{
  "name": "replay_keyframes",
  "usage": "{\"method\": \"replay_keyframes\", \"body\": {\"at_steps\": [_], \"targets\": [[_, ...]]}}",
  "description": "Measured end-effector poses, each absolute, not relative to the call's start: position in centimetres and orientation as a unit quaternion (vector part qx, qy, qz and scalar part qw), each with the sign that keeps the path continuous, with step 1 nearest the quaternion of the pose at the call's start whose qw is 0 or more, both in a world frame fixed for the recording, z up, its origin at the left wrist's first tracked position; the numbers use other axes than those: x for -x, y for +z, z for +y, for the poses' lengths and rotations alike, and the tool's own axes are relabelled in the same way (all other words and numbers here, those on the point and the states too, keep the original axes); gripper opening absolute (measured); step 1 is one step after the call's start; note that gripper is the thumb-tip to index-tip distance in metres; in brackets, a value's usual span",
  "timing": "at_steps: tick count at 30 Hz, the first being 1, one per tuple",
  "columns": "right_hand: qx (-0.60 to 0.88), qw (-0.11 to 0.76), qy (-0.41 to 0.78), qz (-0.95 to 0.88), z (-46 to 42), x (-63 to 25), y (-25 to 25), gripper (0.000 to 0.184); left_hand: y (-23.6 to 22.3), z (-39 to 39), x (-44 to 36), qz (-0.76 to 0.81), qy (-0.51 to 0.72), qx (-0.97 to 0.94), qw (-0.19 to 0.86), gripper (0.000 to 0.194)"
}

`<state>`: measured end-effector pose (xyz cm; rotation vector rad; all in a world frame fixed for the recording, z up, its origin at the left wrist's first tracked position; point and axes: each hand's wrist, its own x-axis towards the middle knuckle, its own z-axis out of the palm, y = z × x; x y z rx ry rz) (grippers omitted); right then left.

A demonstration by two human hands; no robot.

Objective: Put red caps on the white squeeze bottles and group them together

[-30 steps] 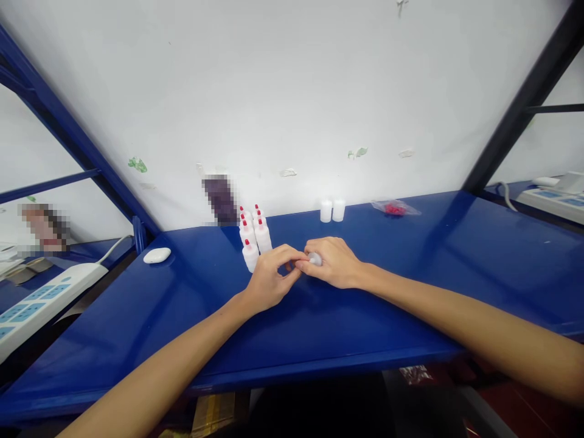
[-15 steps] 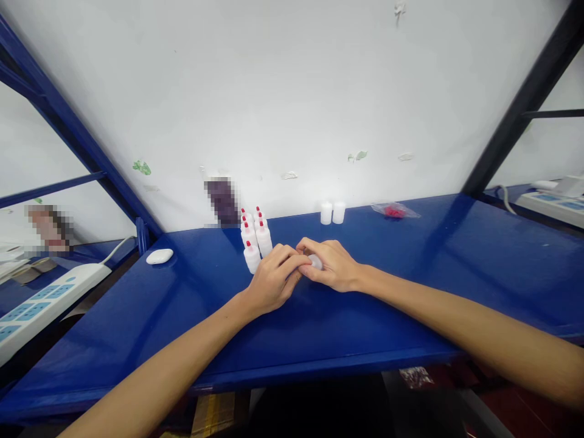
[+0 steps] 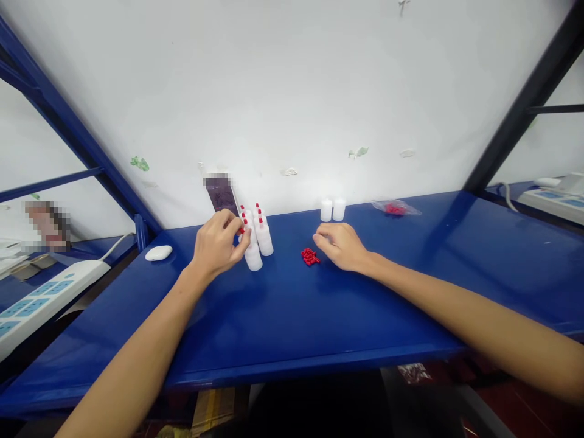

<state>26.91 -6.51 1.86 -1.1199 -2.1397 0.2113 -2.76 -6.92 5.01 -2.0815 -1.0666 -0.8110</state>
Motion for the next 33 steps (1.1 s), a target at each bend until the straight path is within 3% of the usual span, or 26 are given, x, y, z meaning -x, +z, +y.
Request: {"method": "replay_keyframes", "body": {"at_steps": [5,11,18,24,33], "targets": [[0.466,0.305,0.098,-0.825,-6.3,-26.9,1.8,0.029,4.7,-7.1,2.0,-0.444,-0.251,0.814,0.278,0.02],[0.453,0.238,0.108,-0.852,-5.5,-27.4,1.4,0.039,3.6,-6.0,2.6,-0.451,-0.282,0.798,0.284,0.022],[0.467,0.346,0.156,-0.799,-4.5,-27.7,0.8,0.022,4.4,-7.9,0.9,-0.311,-0.396,0.795,0.338,0.007],[0.5,0.361,0.164,-0.77,-4.5,-27.2,0.4,0.019,2.3,-11.1,-5.6,-0.303,-0.202,0.926,0.102,0.012],[0.504,0.321,0.081,-0.798,-4.4,-27.6,0.2,0.027,0.2,-9.6,-5.9,-0.372,-0.19,0.908,-0.039,0.024]]}}
